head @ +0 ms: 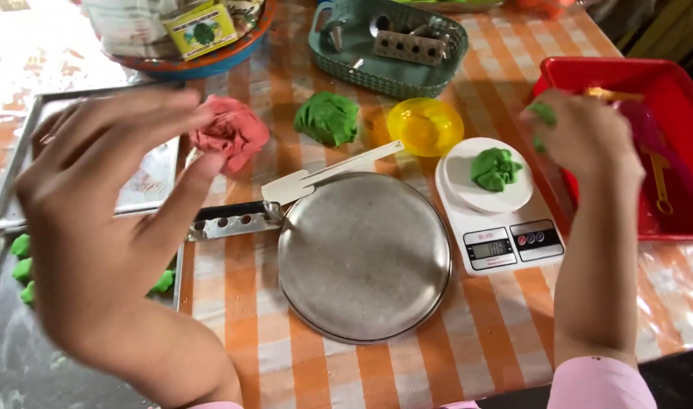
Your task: Rolling small pieces of green dough into balls and kneading a larger piece of dough on a metal plate.
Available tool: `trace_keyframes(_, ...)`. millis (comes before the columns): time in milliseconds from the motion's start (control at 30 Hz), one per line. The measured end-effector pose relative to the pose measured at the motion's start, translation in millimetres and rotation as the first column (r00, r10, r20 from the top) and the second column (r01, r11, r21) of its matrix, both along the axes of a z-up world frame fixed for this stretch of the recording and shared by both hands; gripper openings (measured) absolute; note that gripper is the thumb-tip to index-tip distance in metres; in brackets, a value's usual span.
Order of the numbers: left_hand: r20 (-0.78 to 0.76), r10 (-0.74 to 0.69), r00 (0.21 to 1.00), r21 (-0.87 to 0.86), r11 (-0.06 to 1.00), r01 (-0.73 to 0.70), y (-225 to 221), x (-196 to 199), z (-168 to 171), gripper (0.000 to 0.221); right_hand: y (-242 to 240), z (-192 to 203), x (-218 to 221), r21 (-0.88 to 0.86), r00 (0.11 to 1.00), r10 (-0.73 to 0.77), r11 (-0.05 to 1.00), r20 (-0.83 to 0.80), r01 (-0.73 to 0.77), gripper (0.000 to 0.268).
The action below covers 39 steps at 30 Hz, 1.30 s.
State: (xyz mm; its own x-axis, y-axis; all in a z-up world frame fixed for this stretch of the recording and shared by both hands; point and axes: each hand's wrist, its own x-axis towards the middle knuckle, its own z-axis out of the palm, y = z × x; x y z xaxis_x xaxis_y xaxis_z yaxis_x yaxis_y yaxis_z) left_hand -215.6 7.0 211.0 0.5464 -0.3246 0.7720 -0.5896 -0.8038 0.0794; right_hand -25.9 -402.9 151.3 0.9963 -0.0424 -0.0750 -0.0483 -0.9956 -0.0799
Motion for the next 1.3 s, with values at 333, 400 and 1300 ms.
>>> trace_keyframes(333, -0.152, -0.082, 0.985, -0.003, 0.997, 0.082, -26.8, 1.5, 2.6, 0.016, 32.8, -53.5, 31.0, -0.096, 0.957, 0.114, 0.985, -0.268, -0.144, 0.082)
trace_keyframes(400, -0.186, -0.141, 0.972, 0.023, 0.989, 0.148, -31.1, 6.4, -0.8, 0.026, 29.0, -45.0, 29.9, 0.076, 0.924, 0.208, 0.978, -0.321, -0.194, 0.061)
trace_keyframes(1300, 0.255, -0.766, 0.591, -0.966, -0.233, 0.115, -103.7, 126.0, -115.0, 0.041, 172.4, -38.3, -106.7, 0.215, 0.303, 0.343, 0.271, 0.889, -0.938, 0.066)
